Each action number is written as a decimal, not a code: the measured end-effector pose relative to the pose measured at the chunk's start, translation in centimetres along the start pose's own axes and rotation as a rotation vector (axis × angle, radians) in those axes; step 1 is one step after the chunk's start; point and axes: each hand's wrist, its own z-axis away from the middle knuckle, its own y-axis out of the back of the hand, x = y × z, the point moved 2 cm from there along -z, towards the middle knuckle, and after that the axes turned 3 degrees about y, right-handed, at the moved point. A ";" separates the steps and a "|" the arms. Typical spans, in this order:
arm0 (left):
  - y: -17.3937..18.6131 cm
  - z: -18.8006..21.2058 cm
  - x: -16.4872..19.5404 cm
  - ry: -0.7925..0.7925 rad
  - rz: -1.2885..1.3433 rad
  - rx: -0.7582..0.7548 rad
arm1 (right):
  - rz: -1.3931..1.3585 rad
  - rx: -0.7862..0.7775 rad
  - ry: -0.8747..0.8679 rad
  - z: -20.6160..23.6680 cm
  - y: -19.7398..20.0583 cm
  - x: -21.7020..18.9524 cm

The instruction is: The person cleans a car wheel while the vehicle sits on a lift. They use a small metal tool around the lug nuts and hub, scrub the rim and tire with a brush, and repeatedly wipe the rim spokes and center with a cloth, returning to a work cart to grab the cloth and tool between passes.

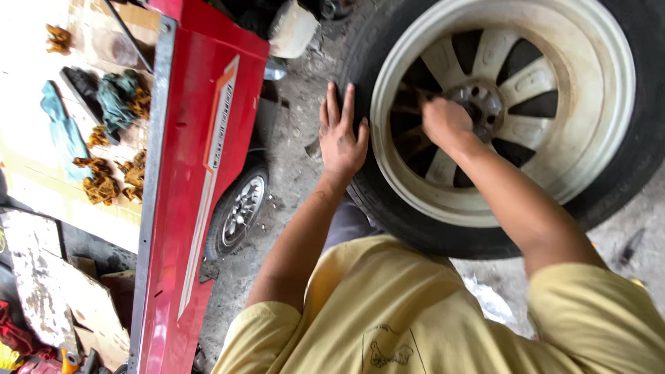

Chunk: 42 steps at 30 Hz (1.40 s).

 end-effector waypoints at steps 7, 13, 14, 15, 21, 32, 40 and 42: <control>0.1 0.1 0.0 -0.031 0.049 0.013 | -0.047 -0.063 -0.033 -0.1 -1.5 0.3; 0.0 0.2 -0.1 0.036 0.049 -0.035 | -0.106 -0.073 -0.069 0.3 -3.0 1.0; 0.0 0.2 0.0 0.026 0.037 -0.024 | -0.120 -0.058 -0.085 0.2 -2.9 0.9; 0.0 0.1 0.0 0.013 0.025 -0.009 | -0.110 -0.002 -0.051 0.0 -3.1 0.8; -0.1 0.0 -0.1 -0.016 0.009 0.020 | -0.111 0.071 -0.052 -0.4 -3.3 0.3; 0.0 -0.1 0.6 0.004 -0.009 0.015 | -0.616 0.395 -0.374 8.4 0.3 4.0; 0.2 -0.5 1.1 -0.035 -0.058 0.041 | -0.551 0.820 -0.126 7.9 -0.3 4.8; 0.5 -0.9 1.4 -0.036 -0.042 0.030 | -0.467 0.823 -0.104 7.8 0.0 4.5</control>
